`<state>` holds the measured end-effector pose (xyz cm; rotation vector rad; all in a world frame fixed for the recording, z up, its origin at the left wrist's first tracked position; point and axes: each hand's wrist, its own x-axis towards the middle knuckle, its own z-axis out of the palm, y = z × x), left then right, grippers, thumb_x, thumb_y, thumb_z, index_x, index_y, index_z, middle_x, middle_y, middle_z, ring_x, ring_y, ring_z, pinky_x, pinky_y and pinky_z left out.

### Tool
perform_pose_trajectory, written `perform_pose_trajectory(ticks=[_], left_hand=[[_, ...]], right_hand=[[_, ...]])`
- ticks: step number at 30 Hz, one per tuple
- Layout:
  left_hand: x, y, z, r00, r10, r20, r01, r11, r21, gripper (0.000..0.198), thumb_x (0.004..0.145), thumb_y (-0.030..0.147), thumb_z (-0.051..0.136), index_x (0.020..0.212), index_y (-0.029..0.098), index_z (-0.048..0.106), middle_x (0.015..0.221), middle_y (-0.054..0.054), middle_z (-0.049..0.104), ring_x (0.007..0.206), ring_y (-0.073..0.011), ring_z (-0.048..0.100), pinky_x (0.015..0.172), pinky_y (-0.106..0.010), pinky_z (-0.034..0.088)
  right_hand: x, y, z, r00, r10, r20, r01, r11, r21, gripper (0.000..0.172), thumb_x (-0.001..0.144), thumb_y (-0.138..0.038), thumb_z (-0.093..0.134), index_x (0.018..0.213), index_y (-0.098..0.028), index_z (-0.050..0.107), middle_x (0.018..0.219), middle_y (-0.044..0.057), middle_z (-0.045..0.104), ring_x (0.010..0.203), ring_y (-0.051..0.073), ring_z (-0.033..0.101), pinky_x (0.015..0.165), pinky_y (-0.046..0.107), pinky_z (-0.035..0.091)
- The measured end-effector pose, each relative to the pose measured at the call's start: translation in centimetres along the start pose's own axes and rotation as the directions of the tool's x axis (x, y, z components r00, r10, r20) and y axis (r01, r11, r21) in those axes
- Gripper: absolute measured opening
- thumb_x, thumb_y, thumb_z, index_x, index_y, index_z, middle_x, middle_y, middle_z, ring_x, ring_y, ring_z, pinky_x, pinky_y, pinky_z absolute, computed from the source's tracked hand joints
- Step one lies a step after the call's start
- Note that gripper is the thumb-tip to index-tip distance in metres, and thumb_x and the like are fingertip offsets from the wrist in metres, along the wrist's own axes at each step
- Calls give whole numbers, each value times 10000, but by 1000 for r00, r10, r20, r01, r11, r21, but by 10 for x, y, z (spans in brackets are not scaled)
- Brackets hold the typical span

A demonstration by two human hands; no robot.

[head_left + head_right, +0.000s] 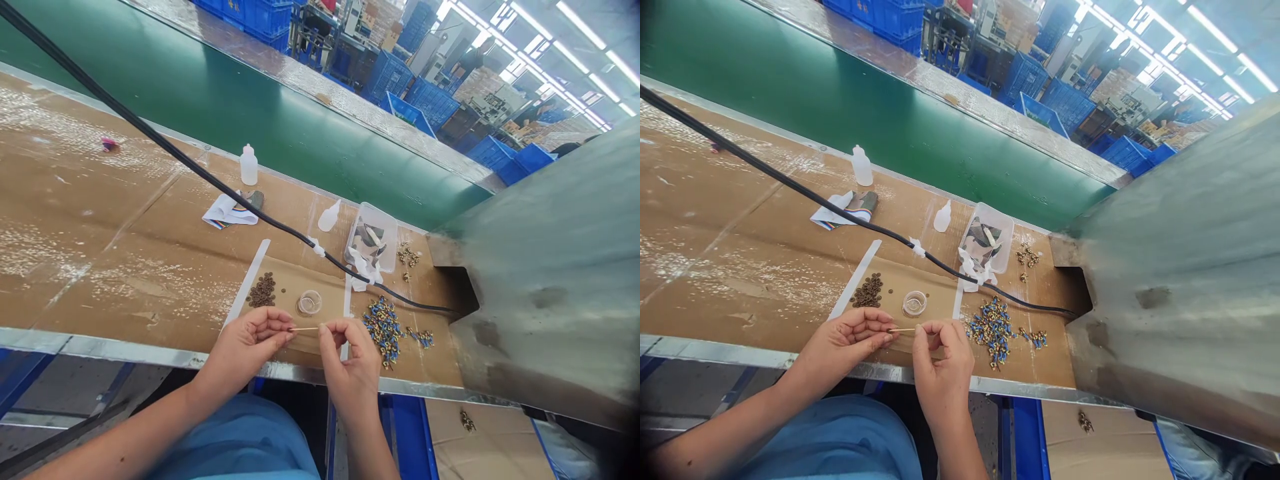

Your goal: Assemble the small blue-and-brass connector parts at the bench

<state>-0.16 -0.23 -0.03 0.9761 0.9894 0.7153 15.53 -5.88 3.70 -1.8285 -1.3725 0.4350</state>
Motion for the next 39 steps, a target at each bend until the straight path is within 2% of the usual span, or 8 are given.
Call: perform_pose_trajectory(ticks=[9,20,29,39], left_hand=[[-3,0,2,999,38,-18,-37,999,35,196,742,256,692,916,183,640,871,-41,744,878,-211,695,848,-357,547],[-3,-5,2,999,51,-12,-50,998,37,192,771,244,676,947,190,620,915,-42,749,899,-189,691,851,-313,541],[-3,-6,2,999,38,2,-38,999,40,198,782,252,658,959,184,599,940,-53,740,935,-202,684,886,-349,525],[-3,-7,3,998,64,-17,-63,997,44,187,772,240,663,942,188,605,907,-31,732,898,-184,684,866,-332,533]], right_hand=[[1,-3,-4,999,11,33,-12,1000,28,151,855,-247,544,719,-198,587,672,-15,552,631,125,512,634,248,395],[8,-5,-13,997,-70,-45,71,997,29,126,841,-216,564,718,-201,585,682,-23,554,641,118,505,645,246,389],[7,-7,-15,992,-121,-30,122,992,12,133,832,-174,570,703,-201,586,670,-29,537,645,113,497,639,237,376],[4,-7,-11,993,-113,20,113,994,10,118,826,-178,581,717,-213,610,680,-25,562,664,116,510,631,229,390]])
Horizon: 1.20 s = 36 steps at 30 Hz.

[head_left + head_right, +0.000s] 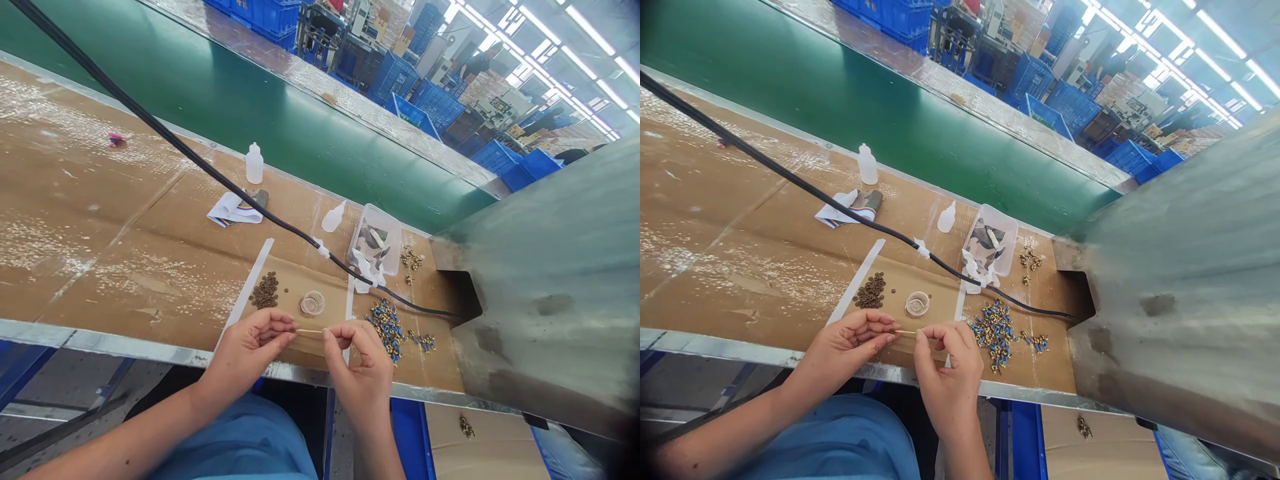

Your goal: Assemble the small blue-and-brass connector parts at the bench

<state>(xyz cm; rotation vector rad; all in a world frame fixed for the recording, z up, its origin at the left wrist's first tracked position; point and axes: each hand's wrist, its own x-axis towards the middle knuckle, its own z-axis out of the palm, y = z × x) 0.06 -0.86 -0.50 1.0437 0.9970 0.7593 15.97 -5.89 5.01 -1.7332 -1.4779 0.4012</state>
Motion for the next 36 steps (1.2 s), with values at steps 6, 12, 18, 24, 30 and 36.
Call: perform_pose_trajectory(ticks=[6,12,18,24,30,36], left_hand=[[0,1,0,1000,5,-14,-4,1000,24,187,769,237,662,942,188,611,896,-26,728,881,-180,682,834,-317,540],[0,1,-1,1000,6,-4,-6,1000,1,178,770,232,666,936,195,615,883,-11,729,874,-163,684,835,-286,538],[-1,-1,0,1000,-7,-6,7,1000,14,190,770,248,669,943,195,608,885,-22,736,884,-180,686,841,-310,535],[0,0,0,1000,-10,-9,10,1000,19,209,769,281,669,947,192,604,913,-45,738,916,-203,681,857,-347,539],[1,2,-2,1000,-22,-3,22,999,43,263,744,339,687,944,189,606,918,-64,750,923,-226,689,879,-382,539],[5,0,-3,1000,-9,-29,11,999,46,326,687,383,730,925,189,621,895,-71,762,904,-245,701,882,-390,545]], right_hand=[[-3,1,3,1000,6,18,-5,1000,-29,109,827,-206,584,726,-217,621,689,-18,576,676,127,520,633,240,394],[-3,1,6,1000,1,31,0,999,-45,97,832,-207,580,748,-219,625,715,-11,587,711,136,536,665,251,401],[-2,0,0,1000,-19,-14,19,1000,-6,107,830,-185,580,735,-215,618,695,-19,570,678,123,521,645,239,400],[12,12,-1,982,-35,-185,19,996,-84,75,832,-209,592,767,-203,630,726,-9,589,640,119,505,655,250,404],[21,23,14,995,17,-102,-29,994,-109,92,830,-245,597,823,-200,678,785,15,637,673,128,552,673,258,431],[4,50,-15,981,106,-162,-128,983,-130,126,845,-264,567,872,-195,670,842,25,648,664,117,559,673,248,457]])
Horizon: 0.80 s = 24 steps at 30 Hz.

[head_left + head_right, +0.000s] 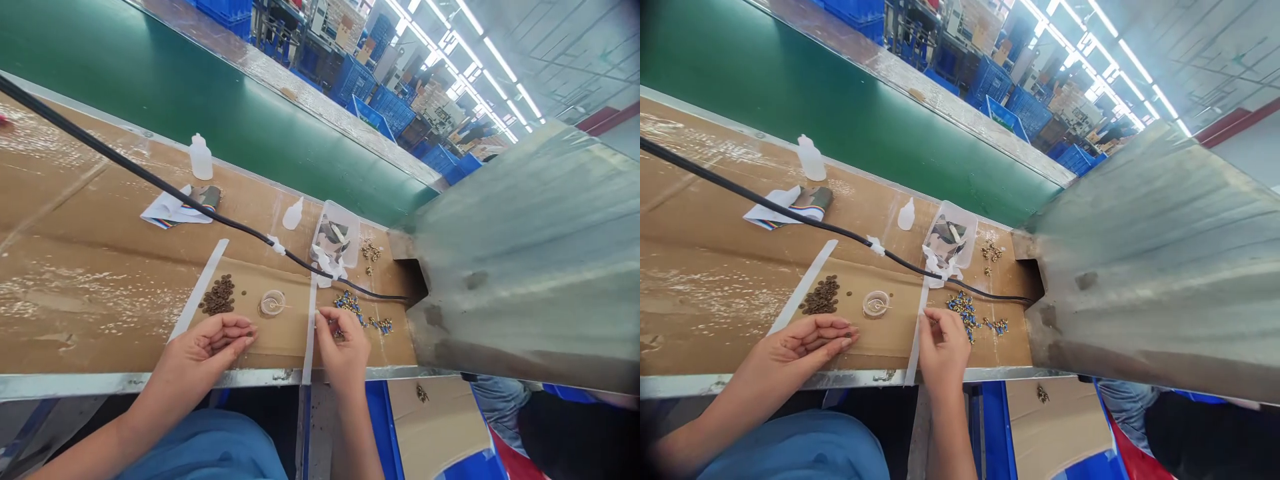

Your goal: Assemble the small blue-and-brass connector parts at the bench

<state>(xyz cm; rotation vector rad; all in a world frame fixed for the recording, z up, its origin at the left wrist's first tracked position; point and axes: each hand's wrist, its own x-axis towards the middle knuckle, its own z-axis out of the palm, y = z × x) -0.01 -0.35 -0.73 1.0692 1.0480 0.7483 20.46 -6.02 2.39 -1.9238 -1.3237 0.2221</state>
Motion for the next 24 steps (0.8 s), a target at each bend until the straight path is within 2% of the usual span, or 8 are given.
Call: perform_pose_trajectory(ticks=[3,6,13,19,24], left_hand=[[1,-3,-1,1000,5,14,-5,1000,22,330,697,394,724,938,194,619,913,-73,761,917,-246,698,884,-387,545],[1,-6,-1,1000,8,29,-9,999,45,329,712,394,714,956,198,614,941,-73,756,935,-239,693,906,-385,534],[-1,-4,-1,999,-8,51,6,999,53,341,729,399,698,979,192,595,942,-79,749,955,-250,687,909,-407,530],[-2,-4,-2,997,-12,70,7,998,62,340,746,402,682,991,188,585,964,-86,741,969,-255,679,924,-421,517],[-2,-6,-2,997,-12,80,7,998,60,337,760,393,672,1014,191,578,988,-86,733,992,-255,669,927,-424,514]], right_hand=[[-6,19,-19,998,51,21,-49,993,-104,133,851,-275,561,818,-192,659,783,18,638,648,125,552,641,247,448],[-10,26,-24,995,53,90,-41,991,-126,134,857,-259,548,829,-198,664,796,21,642,659,129,561,621,242,450],[-13,25,-14,979,18,205,10,990,-138,180,872,-208,509,932,-219,679,903,44,643,804,151,599,698,266,482],[-14,28,-10,970,19,242,21,987,-162,146,863,-205,520,876,-205,666,887,41,629,788,151,593,679,261,479],[-15,24,-10,970,32,240,11,984,-176,123,850,-202,532,898,-199,645,899,35,618,656,121,563,624,250,471]])
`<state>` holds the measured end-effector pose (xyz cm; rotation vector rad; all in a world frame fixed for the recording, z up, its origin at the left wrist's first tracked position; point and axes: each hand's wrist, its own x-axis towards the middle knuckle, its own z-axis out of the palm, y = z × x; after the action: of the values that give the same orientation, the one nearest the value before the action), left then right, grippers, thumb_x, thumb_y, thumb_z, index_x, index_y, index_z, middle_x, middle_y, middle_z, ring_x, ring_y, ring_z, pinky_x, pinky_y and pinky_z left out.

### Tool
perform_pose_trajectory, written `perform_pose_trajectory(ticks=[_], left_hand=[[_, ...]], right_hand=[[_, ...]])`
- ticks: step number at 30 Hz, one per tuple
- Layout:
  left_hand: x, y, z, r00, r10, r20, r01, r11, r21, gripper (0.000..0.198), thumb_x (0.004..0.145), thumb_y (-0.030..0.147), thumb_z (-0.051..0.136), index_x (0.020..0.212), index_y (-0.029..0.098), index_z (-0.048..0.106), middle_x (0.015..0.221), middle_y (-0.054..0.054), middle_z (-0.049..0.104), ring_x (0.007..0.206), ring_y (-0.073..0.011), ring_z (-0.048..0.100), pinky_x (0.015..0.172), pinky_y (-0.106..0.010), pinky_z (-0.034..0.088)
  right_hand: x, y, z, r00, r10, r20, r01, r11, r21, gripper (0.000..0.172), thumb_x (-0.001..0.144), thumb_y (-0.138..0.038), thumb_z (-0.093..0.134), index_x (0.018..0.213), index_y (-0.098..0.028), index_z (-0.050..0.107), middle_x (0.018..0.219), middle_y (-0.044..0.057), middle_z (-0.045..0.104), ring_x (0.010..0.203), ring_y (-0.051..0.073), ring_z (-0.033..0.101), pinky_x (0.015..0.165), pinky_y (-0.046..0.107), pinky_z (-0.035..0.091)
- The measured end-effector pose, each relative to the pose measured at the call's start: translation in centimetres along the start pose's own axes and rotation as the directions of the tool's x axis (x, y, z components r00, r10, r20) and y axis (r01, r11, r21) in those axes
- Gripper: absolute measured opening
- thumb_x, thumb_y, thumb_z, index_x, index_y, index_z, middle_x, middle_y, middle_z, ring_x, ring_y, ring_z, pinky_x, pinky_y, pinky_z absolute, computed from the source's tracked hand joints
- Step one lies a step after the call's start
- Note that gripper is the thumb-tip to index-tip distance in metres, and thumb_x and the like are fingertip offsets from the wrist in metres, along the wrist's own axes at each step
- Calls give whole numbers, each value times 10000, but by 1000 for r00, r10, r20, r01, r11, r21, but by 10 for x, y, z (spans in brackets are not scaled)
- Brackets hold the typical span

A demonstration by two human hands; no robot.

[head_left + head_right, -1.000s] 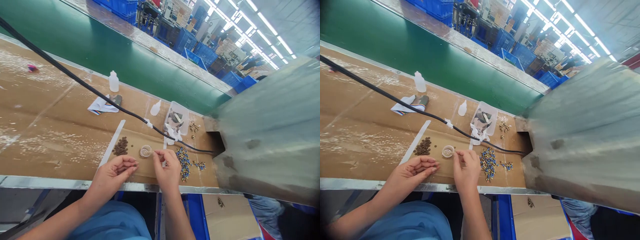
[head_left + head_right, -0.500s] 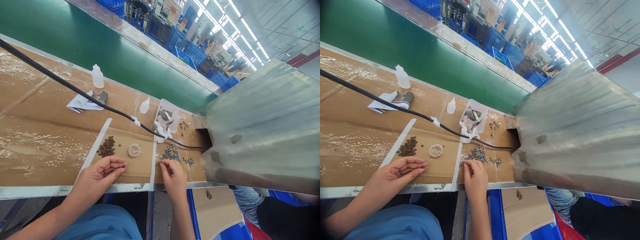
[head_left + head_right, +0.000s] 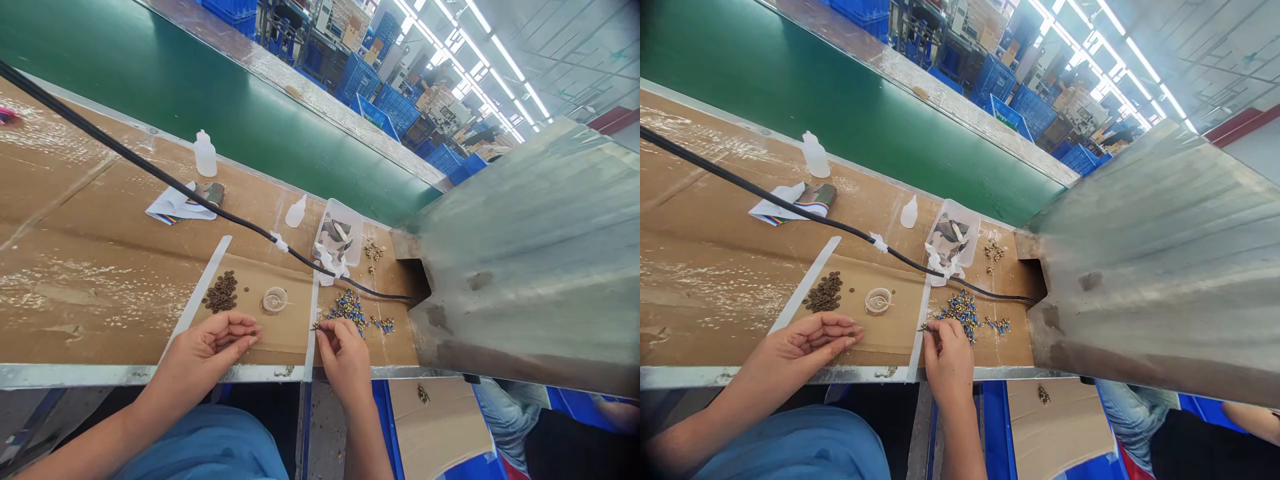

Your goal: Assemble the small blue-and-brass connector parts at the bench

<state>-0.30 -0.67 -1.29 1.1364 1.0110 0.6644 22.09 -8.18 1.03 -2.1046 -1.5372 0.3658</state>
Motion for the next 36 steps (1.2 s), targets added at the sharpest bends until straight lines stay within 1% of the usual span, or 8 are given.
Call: perform_pose_trajectory(ticks=[3,8,15,19,23,26,30,36], left_hand=[[0,0,1,1000,5,-3,-5,1000,-8,331,760,389,672,1006,188,581,978,-87,733,982,-257,672,919,-421,520],[-2,1,1,1000,31,-1,-31,1000,2,268,787,341,654,1003,199,583,972,-68,732,970,-238,675,913,-399,522],[-5,5,4,1000,26,-9,-26,1000,-8,202,794,277,640,972,191,599,932,-59,736,934,-221,686,867,-372,540],[-5,5,5,999,31,-23,-31,1000,-7,195,789,270,642,968,197,614,918,-50,738,916,-217,691,831,-349,552],[-7,4,4,999,45,-16,-45,999,-22,191,790,266,639,969,200,622,918,-50,741,914,-222,694,811,-342,560],[-6,3,4,998,55,-6,-55,998,-20,187,799,265,633,975,204,618,930,-47,740,924,-215,692,825,-339,556],[-5,4,4,998,55,4,-55,998,-24,181,802,250,628,977,205,612,943,-40,736,931,-199,689,866,-332,539],[-6,8,4,999,45,24,-43,997,-67,176,797,229,626,970,201,607,937,-36,737,915,-189,690,838,-309,550]], right_hand=[[0,-1,0,999,-36,5,36,999,8,165,850,-185,520,957,-213,643,928,35,625,686,123,579,634,247,477],[1,4,7,987,-159,5,159,986,-51,239,893,-182,466,1041,-224,648,991,67,639,927,176,589,808,313,483],[2,12,23,976,-201,-81,184,967,-178,240,933,-244,417,1056,-185,614,955,94,615,917,213,545,809,384,460],[4,7,21,976,-186,-114,166,972,-168,237,940,-251,399,1011,-178,612,932,98,610,916,220,550,813,395,456],[0,-11,11,981,-160,-113,158,987,-21,222,942,-257,400,1012,-201,604,947,77,618,898,186,581,783,331,476],[-6,-32,8,991,-129,-36,132,980,145,174,924,-272,451,921,-215,615,857,36,642,812,159,604,709,272,479],[-12,-53,16,991,-64,117,24,950,312,175,917,-283,470,874,-217,626,729,-2,651,661,126,616,599,219,466],[-14,-60,32,983,20,185,-111,859,501,161,891,-316,520,944,-218,636,824,25,689,736,142,655,657,244,509]])
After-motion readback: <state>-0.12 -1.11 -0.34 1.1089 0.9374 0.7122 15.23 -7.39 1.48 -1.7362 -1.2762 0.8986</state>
